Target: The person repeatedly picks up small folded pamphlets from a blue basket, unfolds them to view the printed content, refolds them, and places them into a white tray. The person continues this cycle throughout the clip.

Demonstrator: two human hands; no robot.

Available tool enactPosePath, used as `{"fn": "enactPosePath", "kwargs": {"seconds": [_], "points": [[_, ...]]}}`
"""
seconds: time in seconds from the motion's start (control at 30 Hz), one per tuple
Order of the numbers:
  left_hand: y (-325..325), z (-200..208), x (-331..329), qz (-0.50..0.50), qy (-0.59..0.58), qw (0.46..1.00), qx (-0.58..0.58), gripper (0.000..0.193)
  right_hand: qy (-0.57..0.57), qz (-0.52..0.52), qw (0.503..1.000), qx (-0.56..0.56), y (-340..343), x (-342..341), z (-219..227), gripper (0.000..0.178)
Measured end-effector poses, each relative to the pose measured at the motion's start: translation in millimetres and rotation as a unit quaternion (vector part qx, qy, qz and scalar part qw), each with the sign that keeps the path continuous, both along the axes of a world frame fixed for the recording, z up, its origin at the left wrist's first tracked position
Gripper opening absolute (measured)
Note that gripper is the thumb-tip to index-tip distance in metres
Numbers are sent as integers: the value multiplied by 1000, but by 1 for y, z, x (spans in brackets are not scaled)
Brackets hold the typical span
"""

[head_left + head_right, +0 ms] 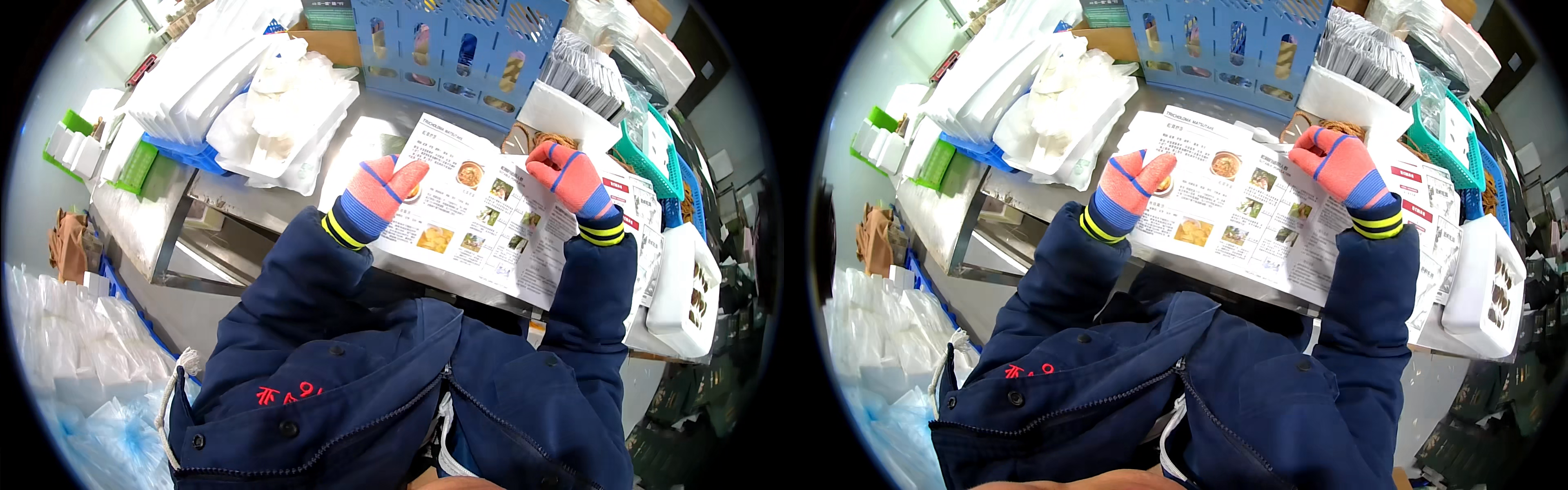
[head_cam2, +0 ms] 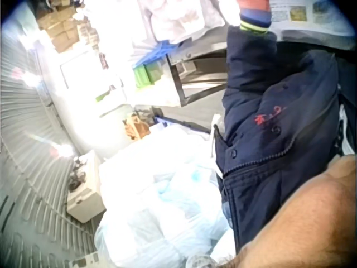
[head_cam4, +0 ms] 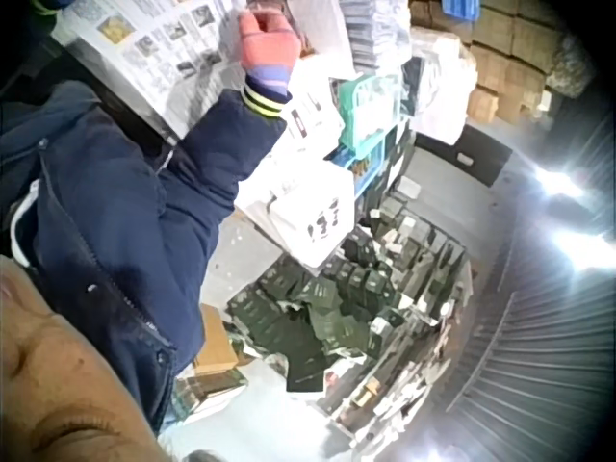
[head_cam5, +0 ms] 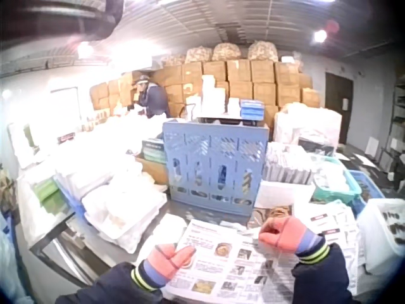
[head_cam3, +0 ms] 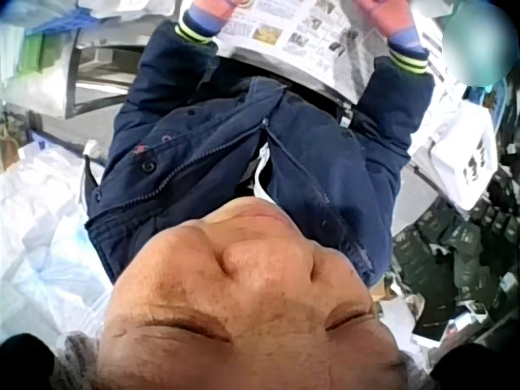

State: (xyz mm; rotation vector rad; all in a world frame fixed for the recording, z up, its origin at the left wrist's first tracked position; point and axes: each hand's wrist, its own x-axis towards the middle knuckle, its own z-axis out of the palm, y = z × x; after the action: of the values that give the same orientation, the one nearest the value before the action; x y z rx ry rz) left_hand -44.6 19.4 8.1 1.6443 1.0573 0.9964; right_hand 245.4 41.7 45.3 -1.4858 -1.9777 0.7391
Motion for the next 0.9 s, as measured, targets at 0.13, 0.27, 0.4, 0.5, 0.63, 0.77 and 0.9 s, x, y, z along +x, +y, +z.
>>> {"fn": "enactPosePath", "kwargs": {"seconds": [0.13,0.27,0.4,0.5,0.63,0.77,0.9], "points": [[1,5,9,45,-2,998,41,24,43,34,998,35,8,-11,-17,20],[-1,8,27,73,160,924,338,31,47,-17,997,58,26,-26,-20,22],[-5,9,43,-55,135,899,413,51,213,56,975,1,26,-42,-5,19],[6,6,46,-24,117,891,437,56,277,120,952,-47,15,-40,7,18],[9,0,46,-120,-144,975,123,58,230,144,958,-88,-2,-44,26,16],[9,3,37,-153,-197,967,-49,45,108,210,967,97,1,-42,28,19],[23,2,15,-78,-147,986,-2,36,74,117,990,-12,0,-4,22,19]]}}
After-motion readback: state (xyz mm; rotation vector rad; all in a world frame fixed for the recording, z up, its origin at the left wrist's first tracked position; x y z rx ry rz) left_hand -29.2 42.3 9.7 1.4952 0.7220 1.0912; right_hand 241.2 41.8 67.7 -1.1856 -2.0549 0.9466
